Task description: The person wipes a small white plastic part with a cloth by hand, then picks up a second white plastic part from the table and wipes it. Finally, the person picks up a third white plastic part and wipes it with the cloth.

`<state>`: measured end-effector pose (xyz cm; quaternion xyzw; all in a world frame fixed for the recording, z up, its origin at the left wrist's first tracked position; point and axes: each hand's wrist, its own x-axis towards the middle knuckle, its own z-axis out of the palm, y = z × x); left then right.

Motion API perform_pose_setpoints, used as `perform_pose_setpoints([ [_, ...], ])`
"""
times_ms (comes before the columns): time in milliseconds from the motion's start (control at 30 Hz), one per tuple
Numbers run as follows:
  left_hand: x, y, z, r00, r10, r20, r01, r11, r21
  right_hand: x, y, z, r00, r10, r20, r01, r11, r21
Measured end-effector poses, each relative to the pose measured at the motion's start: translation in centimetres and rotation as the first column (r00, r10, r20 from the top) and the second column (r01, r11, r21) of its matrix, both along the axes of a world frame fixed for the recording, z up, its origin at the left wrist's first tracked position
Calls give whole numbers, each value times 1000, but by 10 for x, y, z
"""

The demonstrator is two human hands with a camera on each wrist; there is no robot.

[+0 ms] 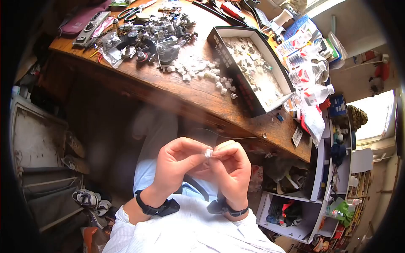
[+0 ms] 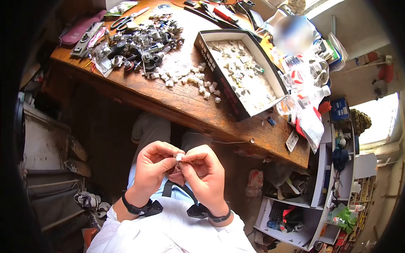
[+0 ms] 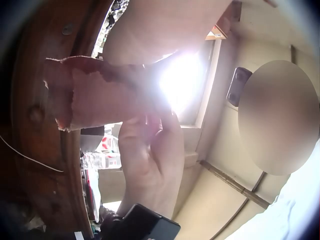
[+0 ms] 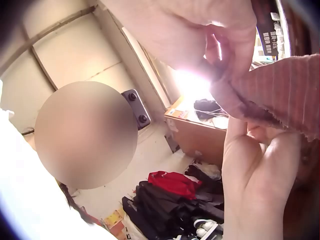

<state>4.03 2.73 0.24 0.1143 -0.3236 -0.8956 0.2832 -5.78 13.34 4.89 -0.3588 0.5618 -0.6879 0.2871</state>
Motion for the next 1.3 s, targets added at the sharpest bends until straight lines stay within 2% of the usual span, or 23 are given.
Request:
perform_pose_setpoints([
  [33, 1, 1, 0, 1000, 4, 1, -4, 1000, 0, 2, -1, -1, 1000, 4, 1, -4, 1000, 0],
  [100, 1, 3, 1, 992, 107, 61, -96, 982, -164, 5, -4, -6, 996, -64, -68, 64, 998, 0],
  [233, 0, 2, 7, 985, 172, 24, -160, 954, -254, 8, -8, -13, 992, -91, -82, 86, 995, -59],
  [300, 0, 1, 1, 983, 184, 6, -168, 906, -389, 8, -9, -18, 990, -135, 37, 137, 988, -74],
  [333, 0, 0, 0, 983, 182, 8, -165, 907, -388, 6, -8, -18, 990, -137, 38, 139, 988, -73],
  [400, -1, -1, -2, 984, 176, -6, -140, 760, -635, 0, -7, -16, 943, -167, 287, 185, 982, -38],
  [433, -1, 0, -1, 985, 171, -4, -135, 761, -634, -3, -6, -14, 942, -171, 288, 189, 981, -36],
  [500, -1, 2, 3, 995, 61, 81, -37, 961, -275, -6, -5, -9, 898, 10, 440, 43, 993, -110],
  [533, -3, 2, 6, 993, 40, 109, -22, 986, -166, -7, -2, -13, 897, 33, 441, 21, 993, -116],
  [567, -6, 2, 5, 993, 40, 109, -22, 986, -165, -8, 0, -16, 897, 32, 441, 21, 993, -115],
  [633, -10, 2, 2, 994, 39, 107, -31, 996, -83, -9, 1, -22, 942, -3, 336, 44, 993, -113],
  [800, -8, 3, 0, 993, 41, 115, -29, 994, -106, -11, 0, -27, 967, -39, 250, 66, 992, -103],
  [867, -7, 3, -4, 992, 89, 86, -55, 940, -336, -12, 0, -27, 968, -45, 247, 69, 994, -89],
  [1000, -6, -1, -2, 987, 118, 110, -59, 899, -434, -12, 0, -23, 968, -20, 249, 38, 997, -68],
  [1067, -7, -1, -5, 974, 190, 119, -101, 844, -526, -10, 0, -17, 971, -29, 237, 42, 998, -49],
  [1200, -7, 0, -6, 970, 211, 121, -118, 843, -524, -8, 1, -10, 987, -51, 155, 51, 999, 0],
  [1267, -5, 0, -7, 970, 133, 204, -29, 896, -444, -10, 3, -11, 989, -53, 135, 51, 999, 16],
  [1300, -5, 0, -6, 970, 134, 204, -31, 896, -444, -13, 5, -16, 982, -33, 184, 35, 999, -9],
])
